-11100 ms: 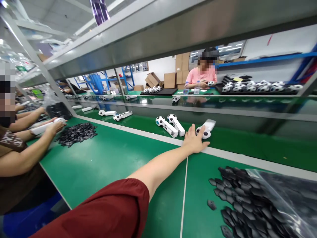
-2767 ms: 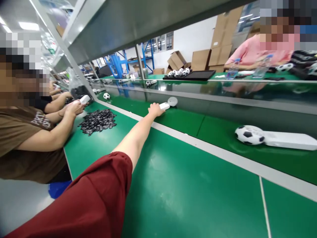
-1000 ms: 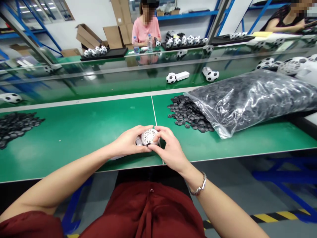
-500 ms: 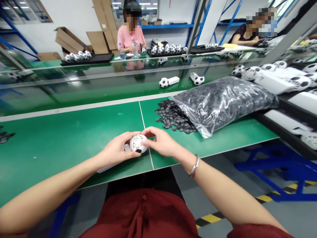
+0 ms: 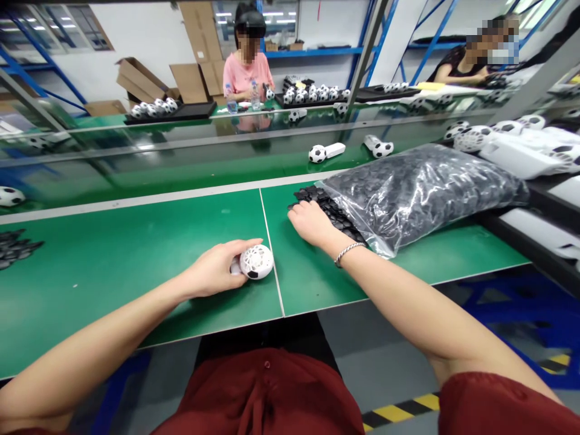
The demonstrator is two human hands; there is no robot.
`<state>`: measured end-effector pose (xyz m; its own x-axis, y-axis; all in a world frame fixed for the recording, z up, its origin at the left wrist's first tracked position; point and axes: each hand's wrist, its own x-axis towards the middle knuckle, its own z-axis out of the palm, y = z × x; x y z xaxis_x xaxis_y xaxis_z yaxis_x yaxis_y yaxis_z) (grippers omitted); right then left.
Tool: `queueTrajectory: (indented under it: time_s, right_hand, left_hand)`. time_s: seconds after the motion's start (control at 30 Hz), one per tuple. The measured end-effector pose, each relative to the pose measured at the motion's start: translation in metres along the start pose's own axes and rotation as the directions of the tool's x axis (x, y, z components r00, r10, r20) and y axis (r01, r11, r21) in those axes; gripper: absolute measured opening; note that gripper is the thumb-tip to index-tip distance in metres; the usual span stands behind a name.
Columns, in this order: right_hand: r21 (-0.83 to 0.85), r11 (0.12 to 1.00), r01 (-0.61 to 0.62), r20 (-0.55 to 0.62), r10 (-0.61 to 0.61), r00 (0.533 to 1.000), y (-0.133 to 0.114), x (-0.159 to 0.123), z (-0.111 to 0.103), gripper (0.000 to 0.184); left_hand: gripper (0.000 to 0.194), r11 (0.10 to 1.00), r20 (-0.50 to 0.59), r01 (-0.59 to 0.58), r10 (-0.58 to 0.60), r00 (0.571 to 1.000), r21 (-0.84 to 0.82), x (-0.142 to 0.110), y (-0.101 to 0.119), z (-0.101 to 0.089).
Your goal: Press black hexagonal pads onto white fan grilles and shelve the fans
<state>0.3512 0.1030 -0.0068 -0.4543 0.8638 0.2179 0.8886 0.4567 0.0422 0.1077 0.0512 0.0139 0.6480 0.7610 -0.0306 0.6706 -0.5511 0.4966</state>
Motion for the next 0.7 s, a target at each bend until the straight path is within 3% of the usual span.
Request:
queueTrajectory:
  time_s: [0.1, 0.17, 0.23, 0.3, 0.43, 0.7]
  right_hand:
    - [0.208, 0.978, -0.020, -0.040, 0.029, 0.999, -0.015, -0.013, -0.017, 0.016]
    - [0.526, 0.851, -0.017, -0.057, 0.055, 0.997, -0.033, -0.030, -0.028, 0.013]
    - [0.713, 0.701, 0.016, -0.058, 0.037, 0.998, -0.053, -0.047, -0.034, 0.010]
    - [0.742, 0.667, 0.075, -0.095, -0.006, 0.995, -0.070, -0.058, -0.034, 0.009]
    - [0.684, 0.718, 0.132, -0.175, -0.015, 0.985, -0.082, -0.062, -0.025, 0.007]
    - [0.763, 0.630, 0.144, -0.112, -0.091, 0.990, -0.082, -0.054, -0.031, 0.007]
  left_hand:
    - [0.073, 0.994, -0.025, -0.009, 0.012, 1.000, 0.109, 0.000, -0.001, -0.001]
    - [0.073, 0.990, -0.045, -0.026, 0.032, 0.998, 0.139, -0.002, -0.002, 0.000]
    - [0.072, 0.989, -0.044, -0.044, 0.050, 0.998, 0.139, -0.004, -0.003, 0.000]
    - [0.072, 0.990, -0.031, -0.062, 0.066, 0.997, 0.123, -0.005, -0.003, 0.000]
    - [0.068, 0.995, -0.039, -0.080, 0.083, 0.996, 0.053, -0.007, 0.001, 0.000]
    - [0.060, 0.997, -0.117, -0.072, 0.072, 0.991, 0.008, -0.009, 0.008, 0.006]
